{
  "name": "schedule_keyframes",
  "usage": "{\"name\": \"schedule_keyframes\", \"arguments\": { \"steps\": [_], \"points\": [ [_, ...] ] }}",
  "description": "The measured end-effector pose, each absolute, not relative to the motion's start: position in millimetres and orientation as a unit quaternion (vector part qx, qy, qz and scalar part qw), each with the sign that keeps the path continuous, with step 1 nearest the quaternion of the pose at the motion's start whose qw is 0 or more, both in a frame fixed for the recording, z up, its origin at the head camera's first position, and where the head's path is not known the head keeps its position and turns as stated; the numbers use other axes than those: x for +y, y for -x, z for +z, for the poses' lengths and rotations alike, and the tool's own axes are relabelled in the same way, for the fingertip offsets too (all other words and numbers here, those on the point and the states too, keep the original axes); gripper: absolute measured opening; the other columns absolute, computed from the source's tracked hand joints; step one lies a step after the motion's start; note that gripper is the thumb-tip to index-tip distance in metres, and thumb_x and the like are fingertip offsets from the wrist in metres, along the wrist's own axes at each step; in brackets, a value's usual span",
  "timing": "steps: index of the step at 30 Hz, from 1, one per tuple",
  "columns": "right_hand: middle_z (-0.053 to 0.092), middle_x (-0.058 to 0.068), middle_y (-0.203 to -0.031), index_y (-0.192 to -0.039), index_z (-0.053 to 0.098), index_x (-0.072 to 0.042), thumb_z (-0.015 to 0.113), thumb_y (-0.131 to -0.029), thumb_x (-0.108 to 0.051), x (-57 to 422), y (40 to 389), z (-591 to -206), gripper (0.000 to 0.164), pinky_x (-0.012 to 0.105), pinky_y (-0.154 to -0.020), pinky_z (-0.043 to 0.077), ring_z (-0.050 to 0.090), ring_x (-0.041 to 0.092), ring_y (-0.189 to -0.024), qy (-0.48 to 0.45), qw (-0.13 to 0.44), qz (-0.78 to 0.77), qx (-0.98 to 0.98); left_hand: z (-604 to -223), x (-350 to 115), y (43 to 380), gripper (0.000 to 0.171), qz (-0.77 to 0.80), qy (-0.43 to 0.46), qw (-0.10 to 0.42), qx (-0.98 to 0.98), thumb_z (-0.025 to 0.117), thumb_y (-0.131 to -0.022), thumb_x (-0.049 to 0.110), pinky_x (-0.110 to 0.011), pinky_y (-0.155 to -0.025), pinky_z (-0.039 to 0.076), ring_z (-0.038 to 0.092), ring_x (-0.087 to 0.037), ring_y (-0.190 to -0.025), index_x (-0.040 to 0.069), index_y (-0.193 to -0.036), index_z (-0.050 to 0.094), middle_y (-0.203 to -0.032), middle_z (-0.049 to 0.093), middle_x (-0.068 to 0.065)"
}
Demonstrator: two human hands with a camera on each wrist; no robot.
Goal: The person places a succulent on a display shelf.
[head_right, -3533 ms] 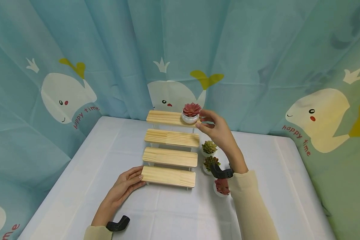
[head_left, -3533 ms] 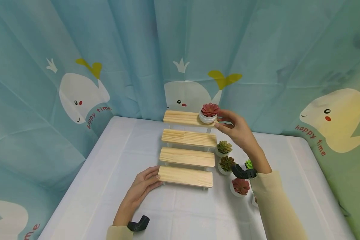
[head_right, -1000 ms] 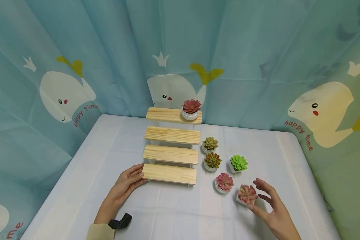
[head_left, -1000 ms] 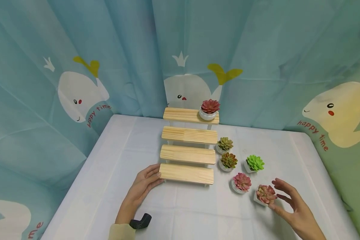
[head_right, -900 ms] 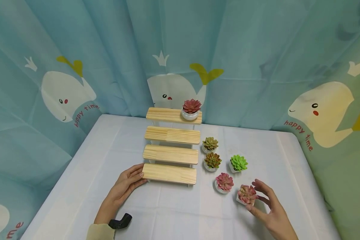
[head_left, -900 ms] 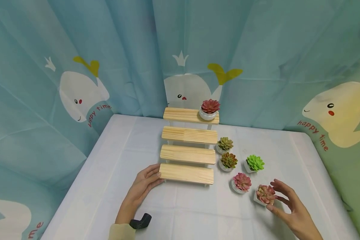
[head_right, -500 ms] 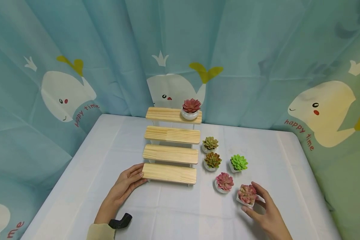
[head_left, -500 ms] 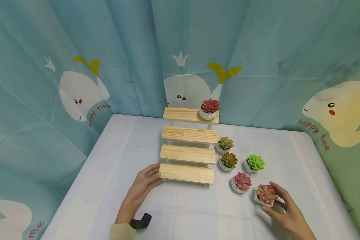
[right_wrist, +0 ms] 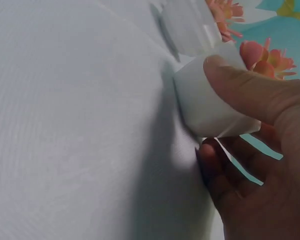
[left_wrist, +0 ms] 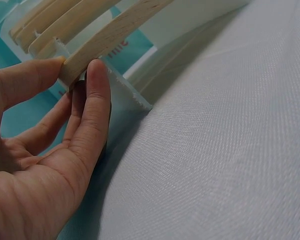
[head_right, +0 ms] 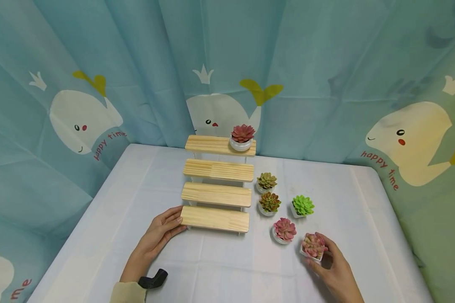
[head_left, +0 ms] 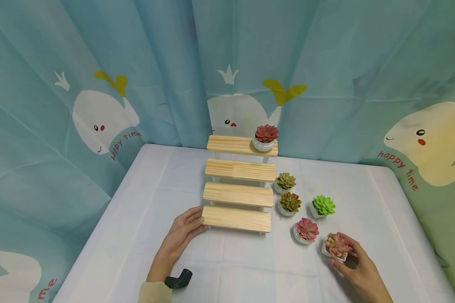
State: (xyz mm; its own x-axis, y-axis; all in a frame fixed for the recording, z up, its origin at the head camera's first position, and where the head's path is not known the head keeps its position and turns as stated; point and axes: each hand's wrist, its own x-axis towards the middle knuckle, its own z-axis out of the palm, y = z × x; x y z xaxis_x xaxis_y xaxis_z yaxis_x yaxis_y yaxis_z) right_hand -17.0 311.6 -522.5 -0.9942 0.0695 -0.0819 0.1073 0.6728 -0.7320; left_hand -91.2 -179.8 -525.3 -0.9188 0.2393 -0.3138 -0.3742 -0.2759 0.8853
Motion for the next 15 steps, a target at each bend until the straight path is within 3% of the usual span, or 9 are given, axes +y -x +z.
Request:
{"name": "schedule_keyframes", "arguments": {
  "steps": [5, 12, 15],
  "points": [
    [0.064, 0.028, -0.118, -0.146, 0.043, 0.008, 0.083, -0.088, -0.006, 311.3, 17.7, -527.1, 0.072, 0.011, -0.068, 0.052, 0.053, -0.016, -0.086, -0.051, 0.012, -0.407, 0.912, -525.1, -180.0, 91.8, 0.064, 0.794, 0.056, 0.196, 0.573, 0.062, -0.103, 0.009, -0.028, -0.107, 0.058, 0.061, -0.014, -0.128, -0.004, -0.158, 0.032, -0.162, 0.036, -0.025],
    [0.066, 0.012, -0.108, -0.141, 0.048, 0.005, 0.085, -0.085, -0.007, 311.4, 15.9, -531.0, 0.068, 0.009, -0.066, 0.049, 0.053, -0.014, -0.083, -0.069, -0.009, -0.399, 0.914, -525.3, -180.0, 91.7, 0.064, 0.795, 0.051, 0.196, 0.572, 0.062, -0.104, 0.01, -0.027, -0.106, 0.058, 0.061, -0.014, -0.127, -0.005, -0.158, 0.032, -0.162, 0.035, -0.026],
    [0.066, 0.014, -0.111, -0.142, 0.047, 0.006, 0.085, -0.088, -0.011, 311.7, 15.3, -530.6, 0.068, 0.008, -0.066, 0.048, 0.053, -0.015, -0.084, -0.085, -0.001, -0.402, 0.911, -525.9, -179.5, 92.1, 0.063, 0.797, 0.049, 0.195, 0.57, 0.062, -0.104, 0.01, -0.028, -0.106, 0.058, 0.062, -0.014, -0.128, -0.005, -0.157, 0.032, -0.161, 0.036, -0.026]
  ]
}}
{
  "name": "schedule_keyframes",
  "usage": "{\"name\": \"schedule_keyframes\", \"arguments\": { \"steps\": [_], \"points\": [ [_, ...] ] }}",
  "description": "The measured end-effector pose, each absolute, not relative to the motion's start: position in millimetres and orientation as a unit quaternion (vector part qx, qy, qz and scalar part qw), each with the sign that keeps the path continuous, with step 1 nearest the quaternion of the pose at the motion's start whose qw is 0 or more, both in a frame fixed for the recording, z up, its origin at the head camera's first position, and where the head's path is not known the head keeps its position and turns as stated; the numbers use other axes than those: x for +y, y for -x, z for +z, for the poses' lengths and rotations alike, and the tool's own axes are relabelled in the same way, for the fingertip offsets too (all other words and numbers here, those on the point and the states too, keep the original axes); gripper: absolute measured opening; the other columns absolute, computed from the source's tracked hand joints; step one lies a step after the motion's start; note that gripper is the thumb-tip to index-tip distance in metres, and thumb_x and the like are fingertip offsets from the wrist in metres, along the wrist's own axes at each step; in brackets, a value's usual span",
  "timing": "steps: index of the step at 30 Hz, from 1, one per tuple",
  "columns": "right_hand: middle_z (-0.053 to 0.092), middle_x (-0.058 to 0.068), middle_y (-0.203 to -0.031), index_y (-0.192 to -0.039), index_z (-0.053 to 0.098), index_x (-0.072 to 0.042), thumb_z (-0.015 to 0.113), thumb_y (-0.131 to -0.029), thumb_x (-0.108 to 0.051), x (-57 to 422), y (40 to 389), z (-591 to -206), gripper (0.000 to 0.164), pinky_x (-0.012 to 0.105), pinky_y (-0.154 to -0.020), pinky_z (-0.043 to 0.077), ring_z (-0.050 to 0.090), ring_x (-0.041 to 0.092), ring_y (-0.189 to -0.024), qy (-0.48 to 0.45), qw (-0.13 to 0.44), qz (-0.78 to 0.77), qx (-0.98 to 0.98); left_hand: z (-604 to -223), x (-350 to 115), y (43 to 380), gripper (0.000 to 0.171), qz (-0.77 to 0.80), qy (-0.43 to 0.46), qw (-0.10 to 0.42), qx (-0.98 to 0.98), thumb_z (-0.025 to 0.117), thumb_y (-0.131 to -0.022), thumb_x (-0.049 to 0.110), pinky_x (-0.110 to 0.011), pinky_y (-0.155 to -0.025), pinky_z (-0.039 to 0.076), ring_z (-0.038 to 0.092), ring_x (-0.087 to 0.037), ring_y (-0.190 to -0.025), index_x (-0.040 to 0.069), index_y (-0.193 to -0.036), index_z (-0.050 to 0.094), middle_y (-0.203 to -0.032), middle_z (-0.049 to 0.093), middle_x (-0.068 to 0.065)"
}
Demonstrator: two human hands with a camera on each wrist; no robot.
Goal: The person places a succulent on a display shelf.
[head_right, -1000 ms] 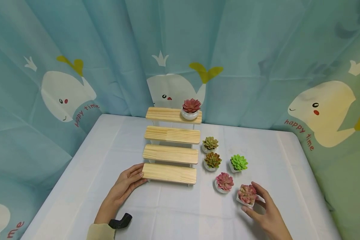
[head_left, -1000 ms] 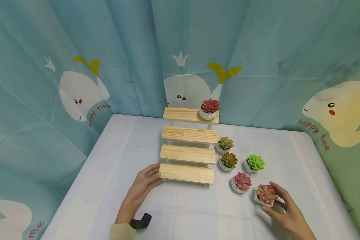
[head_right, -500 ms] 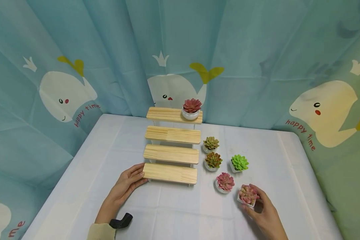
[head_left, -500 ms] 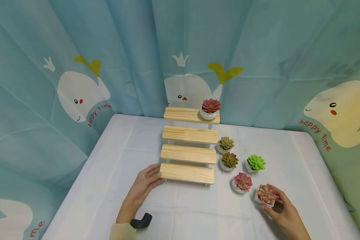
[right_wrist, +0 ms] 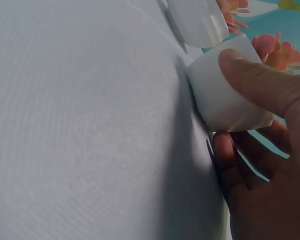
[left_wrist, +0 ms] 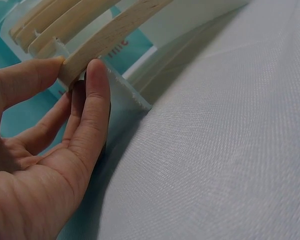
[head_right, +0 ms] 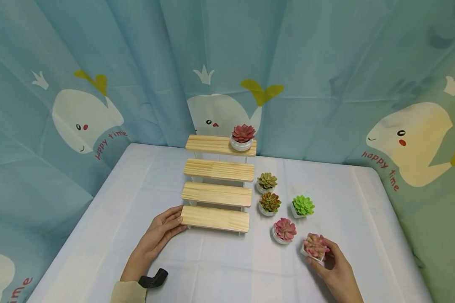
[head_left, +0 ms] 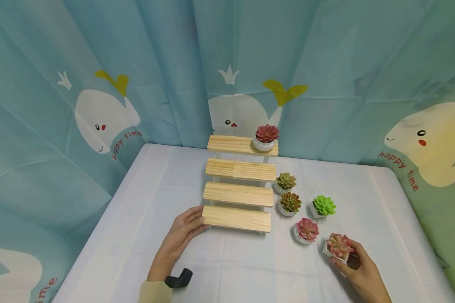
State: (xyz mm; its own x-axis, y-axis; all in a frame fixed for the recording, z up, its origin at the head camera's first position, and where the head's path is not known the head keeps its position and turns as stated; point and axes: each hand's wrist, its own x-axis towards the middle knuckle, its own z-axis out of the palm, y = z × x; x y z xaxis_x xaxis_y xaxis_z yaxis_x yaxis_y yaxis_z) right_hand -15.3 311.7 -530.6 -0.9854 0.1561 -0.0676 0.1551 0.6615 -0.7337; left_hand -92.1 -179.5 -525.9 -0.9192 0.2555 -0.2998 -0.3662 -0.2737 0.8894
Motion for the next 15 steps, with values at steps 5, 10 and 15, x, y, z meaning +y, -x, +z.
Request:
{"name": "schedule_keyframes", "arguments": {
  "steps": [5, 10, 15],
  "points": [
    [0.064, 0.027, -0.126, -0.149, 0.04, 0.004, 0.08, -0.094, -0.027, 312.4, 14.7, -526.0, 0.075, 0.009, -0.069, 0.051, 0.054, -0.017, -0.085, 0.117, -0.038, 0.41, -0.904, -526.0, -180.3, 90.4, 0.065, 0.798, 0.055, 0.192, 0.568, 0.063, -0.103, 0.008, -0.028, -0.105, 0.059, 0.061, -0.014, -0.125, -0.006, -0.157, 0.031, -0.158, 0.038, -0.024],
    [0.061, 0.03, -0.133, -0.153, 0.036, -0.001, 0.077, -0.096, -0.036, 313.5, 14.6, -520.2, 0.078, 0.013, -0.07, 0.053, 0.056, -0.016, -0.085, 0.135, -0.064, 0.413, -0.898, -526.1, -180.5, 90.0, 0.065, 0.801, 0.059, 0.19, 0.564, 0.063, -0.103, 0.006, -0.029, -0.105, 0.059, 0.061, -0.014, -0.123, -0.006, -0.157, 0.031, -0.157, 0.039, -0.023],
    [0.06, 0.026, -0.135, -0.153, 0.036, -0.003, 0.077, -0.096, -0.038, 313.5, 13.6, -518.1, 0.078, 0.01, -0.07, 0.051, 0.056, -0.016, -0.087, 0.139, -0.063, 0.414, -0.897, -525.7, -179.9, 90.2, 0.064, 0.804, 0.06, 0.19, 0.56, 0.063, -0.103, 0.006, -0.029, -0.105, 0.059, 0.061, -0.015, -0.124, -0.005, -0.157, 0.031, -0.157, 0.039, -0.022]
  ]
}}
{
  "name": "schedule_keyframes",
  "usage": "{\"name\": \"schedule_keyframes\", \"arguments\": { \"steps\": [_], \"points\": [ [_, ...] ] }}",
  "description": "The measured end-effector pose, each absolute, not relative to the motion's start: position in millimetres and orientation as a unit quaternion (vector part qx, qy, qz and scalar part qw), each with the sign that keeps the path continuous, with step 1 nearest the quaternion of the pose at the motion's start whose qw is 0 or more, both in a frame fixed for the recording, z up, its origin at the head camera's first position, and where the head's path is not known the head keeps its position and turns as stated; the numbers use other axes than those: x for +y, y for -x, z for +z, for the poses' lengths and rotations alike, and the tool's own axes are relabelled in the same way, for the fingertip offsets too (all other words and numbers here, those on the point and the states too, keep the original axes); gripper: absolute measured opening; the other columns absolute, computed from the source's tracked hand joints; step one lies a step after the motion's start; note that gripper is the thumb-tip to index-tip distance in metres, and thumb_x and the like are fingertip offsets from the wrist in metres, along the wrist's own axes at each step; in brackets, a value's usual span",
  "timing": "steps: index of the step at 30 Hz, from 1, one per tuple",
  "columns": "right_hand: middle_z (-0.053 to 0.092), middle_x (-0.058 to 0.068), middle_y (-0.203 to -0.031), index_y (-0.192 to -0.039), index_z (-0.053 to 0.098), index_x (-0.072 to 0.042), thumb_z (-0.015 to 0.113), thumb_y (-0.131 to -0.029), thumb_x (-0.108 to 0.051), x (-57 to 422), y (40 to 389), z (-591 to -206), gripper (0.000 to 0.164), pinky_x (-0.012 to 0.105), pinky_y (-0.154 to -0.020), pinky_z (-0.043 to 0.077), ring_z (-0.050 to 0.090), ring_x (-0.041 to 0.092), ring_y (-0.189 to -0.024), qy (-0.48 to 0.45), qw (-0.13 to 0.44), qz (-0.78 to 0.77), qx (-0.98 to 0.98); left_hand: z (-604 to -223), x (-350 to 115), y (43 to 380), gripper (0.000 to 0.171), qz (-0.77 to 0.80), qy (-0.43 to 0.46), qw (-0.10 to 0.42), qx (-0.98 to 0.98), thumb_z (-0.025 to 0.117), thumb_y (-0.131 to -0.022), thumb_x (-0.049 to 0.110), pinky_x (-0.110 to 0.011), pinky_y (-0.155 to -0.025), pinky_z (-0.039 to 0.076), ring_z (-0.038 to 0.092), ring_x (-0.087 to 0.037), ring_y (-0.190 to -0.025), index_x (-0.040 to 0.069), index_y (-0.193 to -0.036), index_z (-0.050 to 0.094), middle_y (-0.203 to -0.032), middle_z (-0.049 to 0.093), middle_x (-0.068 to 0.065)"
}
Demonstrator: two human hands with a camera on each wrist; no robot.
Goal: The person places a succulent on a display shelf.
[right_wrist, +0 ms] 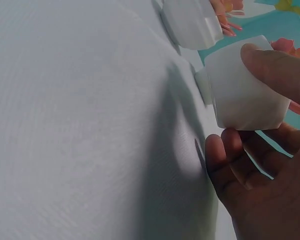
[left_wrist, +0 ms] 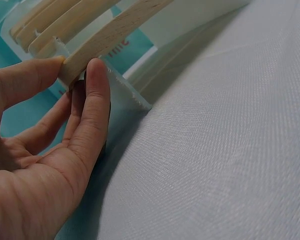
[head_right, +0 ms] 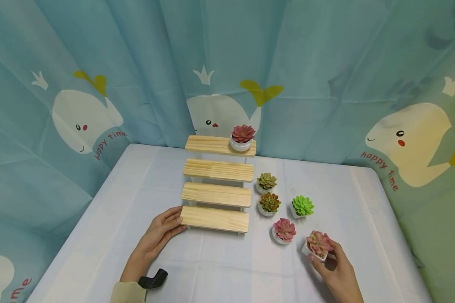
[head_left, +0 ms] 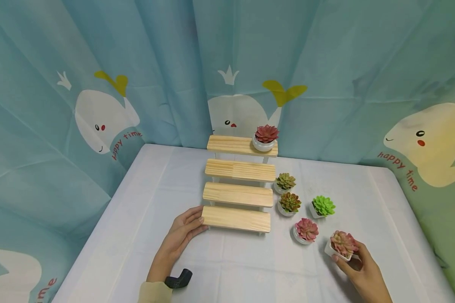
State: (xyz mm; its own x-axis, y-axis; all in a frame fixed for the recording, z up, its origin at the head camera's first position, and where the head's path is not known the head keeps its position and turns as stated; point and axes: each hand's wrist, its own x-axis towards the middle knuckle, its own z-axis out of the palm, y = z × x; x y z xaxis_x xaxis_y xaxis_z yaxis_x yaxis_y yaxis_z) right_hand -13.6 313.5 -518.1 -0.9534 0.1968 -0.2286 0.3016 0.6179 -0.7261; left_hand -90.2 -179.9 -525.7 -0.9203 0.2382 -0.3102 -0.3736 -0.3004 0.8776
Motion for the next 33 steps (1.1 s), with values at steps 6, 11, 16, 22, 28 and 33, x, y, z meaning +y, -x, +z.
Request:
{"name": "schedule_keyframes", "arguments": {
  "steps": [6, 11, 16, 22, 28, 33],
  "points": [
    [0.057, 0.027, -0.137, -0.15, 0.04, -0.002, 0.079, -0.095, -0.027, 313.3, 13.1, -518.0, 0.072, -0.002, -0.074, 0.045, 0.045, -0.025, -0.095, -0.108, 0.019, -0.426, 0.898, -524.4, -179.6, 90.1, 0.064, 0.804, 0.058, 0.193, 0.56, 0.063, -0.103, 0.006, -0.029, -0.105, 0.059, 0.061, -0.014, -0.124, -0.005, -0.158, 0.031, -0.157, 0.039, -0.022],
    [0.054, 0.001, -0.134, -0.149, 0.042, -0.004, 0.08, -0.095, -0.026, 311.9, 16.9, -512.0, 0.07, -0.003, -0.077, 0.044, 0.041, -0.027, -0.099, -0.085, -0.003, -0.421, 0.903, -523.2, -180.9, 89.6, 0.065, 0.802, 0.059, 0.197, 0.56, 0.063, -0.103, 0.007, -0.029, -0.107, 0.058, 0.061, -0.014, -0.126, -0.005, -0.158, 0.03, -0.159, 0.037, -0.024],
    [0.043, -0.034, -0.125, -0.149, 0.044, -0.005, 0.08, -0.093, -0.018, 307.9, 25.0, -501.1, 0.068, -0.001, -0.078, 0.045, 0.046, -0.023, -0.102, -0.051, -0.037, -0.434, 0.899, -521.6, -181.4, 90.2, 0.066, 0.801, 0.052, 0.2, 0.561, 0.063, -0.103, 0.007, -0.029, -0.107, 0.058, 0.06, -0.014, -0.127, -0.006, -0.158, 0.029, -0.161, 0.035, -0.026],
    [0.047, -0.036, -0.124, -0.146, 0.048, -0.002, 0.082, -0.089, -0.005, 295.9, 37.1, -488.5, 0.066, 0.0, -0.08, 0.046, 0.052, -0.02, -0.102, -0.002, -0.083, -0.447, 0.891, -522.7, -180.2, 93.0, 0.064, 0.798, 0.049, 0.203, 0.565, 0.061, -0.104, 0.006, -0.029, -0.108, 0.058, 0.061, -0.015, -0.128, -0.007, -0.158, 0.03, -0.161, 0.035, -0.028],
    [0.049, -0.033, -0.125, -0.146, 0.049, -0.002, 0.082, -0.087, 0.0, 277.1, 51.6, -475.4, 0.067, -0.001, -0.085, 0.046, 0.054, -0.018, -0.104, 0.033, -0.095, -0.461, 0.882, -525.2, -185.8, 94.7, 0.064, 0.79, 0.038, 0.21, 0.574, 0.06, -0.104, 0.005, -0.03, -0.107, 0.058, 0.061, -0.014, -0.127, -0.006, -0.159, 0.028, -0.16, 0.036, -0.028],
    [0.049, -0.029, -0.129, -0.148, 0.049, -0.007, 0.082, -0.089, -0.004, 264.0, 62.7, -463.9, 0.068, 0.001, -0.086, 0.047, 0.054, -0.016, -0.107, 0.055, -0.086, -0.465, 0.879, -527.3, -189.2, 99.5, 0.069, 0.783, 0.001, 0.226, 0.58, 0.061, -0.104, 0.008, -0.031, -0.107, 0.058, 0.062, -0.015, -0.128, -0.008, -0.16, 0.024, -0.159, 0.038, -0.028]
  ]
}}
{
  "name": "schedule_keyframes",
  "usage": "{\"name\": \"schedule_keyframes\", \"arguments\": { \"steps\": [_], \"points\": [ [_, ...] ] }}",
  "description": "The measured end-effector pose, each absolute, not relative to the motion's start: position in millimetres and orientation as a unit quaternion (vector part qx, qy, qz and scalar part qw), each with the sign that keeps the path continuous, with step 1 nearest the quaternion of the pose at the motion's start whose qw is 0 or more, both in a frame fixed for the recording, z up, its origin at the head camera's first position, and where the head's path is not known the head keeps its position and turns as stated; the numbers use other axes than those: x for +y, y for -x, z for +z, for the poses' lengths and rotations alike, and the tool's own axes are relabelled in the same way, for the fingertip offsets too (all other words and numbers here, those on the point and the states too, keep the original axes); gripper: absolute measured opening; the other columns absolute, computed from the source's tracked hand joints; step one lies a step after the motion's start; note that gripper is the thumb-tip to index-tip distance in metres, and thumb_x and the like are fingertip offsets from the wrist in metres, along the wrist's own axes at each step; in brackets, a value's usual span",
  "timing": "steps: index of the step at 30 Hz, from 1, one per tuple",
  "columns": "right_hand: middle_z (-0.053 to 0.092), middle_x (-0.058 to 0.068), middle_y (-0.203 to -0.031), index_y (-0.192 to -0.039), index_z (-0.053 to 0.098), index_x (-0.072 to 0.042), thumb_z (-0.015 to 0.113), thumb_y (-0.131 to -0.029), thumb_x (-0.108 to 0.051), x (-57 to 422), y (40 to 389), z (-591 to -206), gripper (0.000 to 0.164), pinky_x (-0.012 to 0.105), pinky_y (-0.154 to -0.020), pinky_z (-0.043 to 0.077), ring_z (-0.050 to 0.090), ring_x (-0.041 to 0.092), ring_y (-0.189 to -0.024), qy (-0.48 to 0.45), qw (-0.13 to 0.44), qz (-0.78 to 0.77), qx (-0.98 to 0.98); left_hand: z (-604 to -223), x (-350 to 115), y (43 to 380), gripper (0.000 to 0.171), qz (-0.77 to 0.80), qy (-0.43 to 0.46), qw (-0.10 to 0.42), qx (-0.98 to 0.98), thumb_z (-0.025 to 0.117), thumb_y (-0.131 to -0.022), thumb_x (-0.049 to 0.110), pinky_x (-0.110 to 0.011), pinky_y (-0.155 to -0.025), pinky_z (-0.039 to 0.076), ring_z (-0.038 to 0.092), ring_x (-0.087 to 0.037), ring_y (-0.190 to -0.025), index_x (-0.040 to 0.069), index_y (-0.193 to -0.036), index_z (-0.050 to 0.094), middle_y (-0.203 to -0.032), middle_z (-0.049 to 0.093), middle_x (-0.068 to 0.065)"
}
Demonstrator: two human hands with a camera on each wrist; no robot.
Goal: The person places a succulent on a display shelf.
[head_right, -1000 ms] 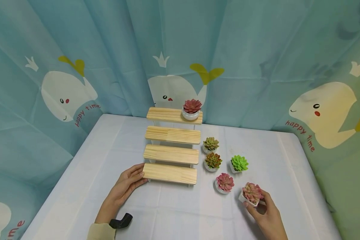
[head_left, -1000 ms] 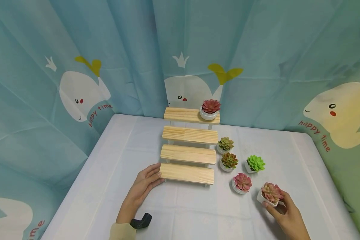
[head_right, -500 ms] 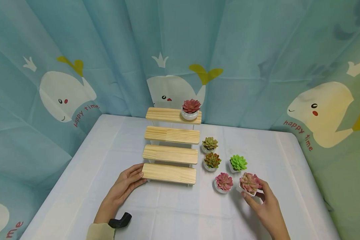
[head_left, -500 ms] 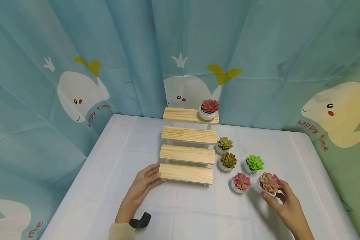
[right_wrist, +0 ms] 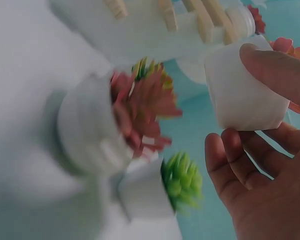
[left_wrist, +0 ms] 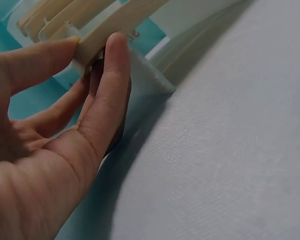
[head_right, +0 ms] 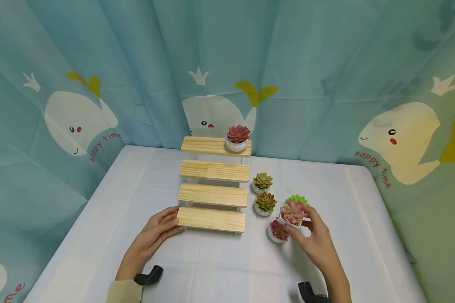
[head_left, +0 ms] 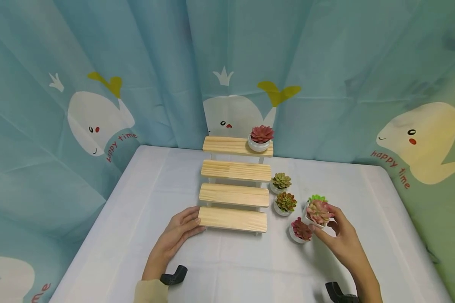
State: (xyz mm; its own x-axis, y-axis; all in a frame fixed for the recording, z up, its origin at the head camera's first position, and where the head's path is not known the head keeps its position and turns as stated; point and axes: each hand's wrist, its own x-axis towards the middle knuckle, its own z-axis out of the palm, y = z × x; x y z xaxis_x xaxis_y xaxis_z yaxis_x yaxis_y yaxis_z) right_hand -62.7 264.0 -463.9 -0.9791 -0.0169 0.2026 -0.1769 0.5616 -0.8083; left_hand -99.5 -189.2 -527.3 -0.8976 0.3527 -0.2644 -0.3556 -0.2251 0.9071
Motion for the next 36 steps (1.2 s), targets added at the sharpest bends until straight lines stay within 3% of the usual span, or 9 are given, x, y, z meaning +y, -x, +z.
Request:
{"name": "schedule_keyframes", "arguments": {
  "steps": [3, 7, 10, 14, 16, 20, 23, 27, 36],
  "points": [
    [0.051, -0.02, -0.134, -0.15, 0.048, -0.007, 0.081, -0.091, -0.007, 255.3, 70.0, -459.2, 0.068, 0.002, -0.088, 0.048, 0.054, -0.016, -0.11, -0.072, 0.078, 0.465, -0.879, -529.3, -190.5, 102.0, 0.069, 0.78, -0.009, 0.228, 0.582, 0.061, -0.104, 0.006, -0.032, -0.107, 0.059, 0.063, -0.016, -0.126, -0.008, -0.16, 0.024, -0.155, 0.043, -0.026],
    [0.057, 0.003, -0.138, -0.151, 0.046, -0.005, 0.079, -0.093, -0.01, 242.9, 81.1, -453.8, 0.067, 0.001, -0.092, 0.046, 0.052, -0.016, -0.113, -0.088, 0.068, 0.466, -0.878, -531.8, -192.4, 103.3, 0.068, 0.776, -0.015, 0.226, 0.589, 0.06, -0.104, 0.005, -0.033, -0.106, 0.06, 0.064, -0.016, -0.124, -0.008, -0.16, 0.024, -0.151, 0.047, -0.022],
    [0.059, 0.011, -0.137, -0.152, 0.045, -0.008, 0.078, -0.094, -0.013, 234.3, 88.9, -449.2, 0.067, 0.008, -0.088, 0.051, 0.058, -0.008, -0.113, -0.089, 0.055, 0.464, -0.88, -532.8, -192.6, 103.7, 0.069, 0.772, -0.024, 0.222, 0.595, 0.061, -0.104, 0.007, -0.032, -0.105, 0.06, 0.064, -0.016, -0.123, -0.009, -0.16, 0.024, -0.151, 0.047, -0.023],
    [0.059, 0.011, -0.138, -0.153, 0.045, -0.012, 0.078, -0.095, -0.018, 223.8, 99.5, -441.9, 0.067, 0.025, -0.085, 0.057, 0.067, 0.018, -0.115, -0.091, 0.037, 0.469, -0.878, -533.3, -190.7, 104.6, 0.068, 0.773, -0.031, 0.22, 0.594, 0.061, -0.104, 0.007, -0.032, -0.105, 0.06, 0.063, -0.016, -0.125, -0.008, -0.159, 0.024, -0.15, 0.046, -0.023],
    [0.058, 0.011, -0.139, -0.152, 0.046, -0.012, 0.078, -0.095, -0.018, 218.6, 105.6, -438.3, 0.066, 0.024, -0.087, 0.058, 0.067, 0.023, -0.117, -0.098, 0.034, 0.475, -0.874, -533.4, -189.1, 104.9, 0.067, 0.774, -0.027, 0.216, 0.594, 0.06, -0.104, 0.006, -0.032, -0.105, 0.06, 0.063, -0.016, -0.124, -0.008, -0.159, 0.025, -0.149, 0.047, -0.022],
    [0.059, 0.013, -0.137, -0.151, 0.048, -0.009, 0.08, -0.093, -0.016, 208.2, 118.6, -433.2, 0.066, 0.009, -0.089, 0.051, 0.059, 0.005, -0.118, -0.116, 0.047, 0.484, -0.866, -533.0, -185.3, 104.7, 0.064, 0.773, -0.015, 0.203, 0.6, 0.061, -0.103, 0.005, -0.031, -0.102, 0.061, 0.065, -0.015, -0.121, -0.008, -0.158, 0.029, -0.147, 0.05, -0.021],
    [0.061, 0.014, -0.135, -0.151, 0.049, -0.007, 0.081, -0.092, -0.014, 201.8, 128.0, -430.9, 0.067, 0.009, -0.091, 0.052, 0.054, -0.004, -0.112, -0.131, 0.063, 0.483, -0.863, -532.4, -182.2, 104.3, 0.064, 0.772, -0.005, 0.194, 0.606, 0.061, -0.102, 0.005, -0.029, -0.1, 0.062, 0.065, -0.014, -0.119, -0.009, -0.157, 0.031, -0.148, 0.049, -0.025],
    [0.062, 0.012, -0.133, -0.152, 0.049, -0.009, 0.081, -0.092, -0.016, 194.7, 138.8, -427.3, 0.068, 0.016, -0.091, 0.055, 0.055, 0.001, -0.111, -0.139, 0.066, 0.485, -0.861, -531.9, -179.1, 103.8, 0.063, 0.773, 0.007, 0.185, 0.607, 0.062, -0.101, 0.005, -0.028, -0.099, 0.062, 0.065, -0.015, -0.118, -0.008, -0.156, 0.033, -0.149, 0.046, -0.029],
    [0.059, 0.015, -0.137, -0.153, 0.045, -0.007, 0.079, -0.093, -0.009, 181.4, 160.0, -422.5, 0.069, 0.006, -0.094, 0.05, 0.054, 0.008, -0.117, -0.153, 0.073, 0.515, -0.84, -531.7, -173.4, 102.2, 0.06, 0.773, 0.025, 0.169, 0.611, 0.062, -0.101, 0.005, -0.026, -0.098, 0.062, 0.065, -0.014, -0.118, -0.007, -0.155, 0.037, -0.154, 0.043, -0.031]
  ]
}}
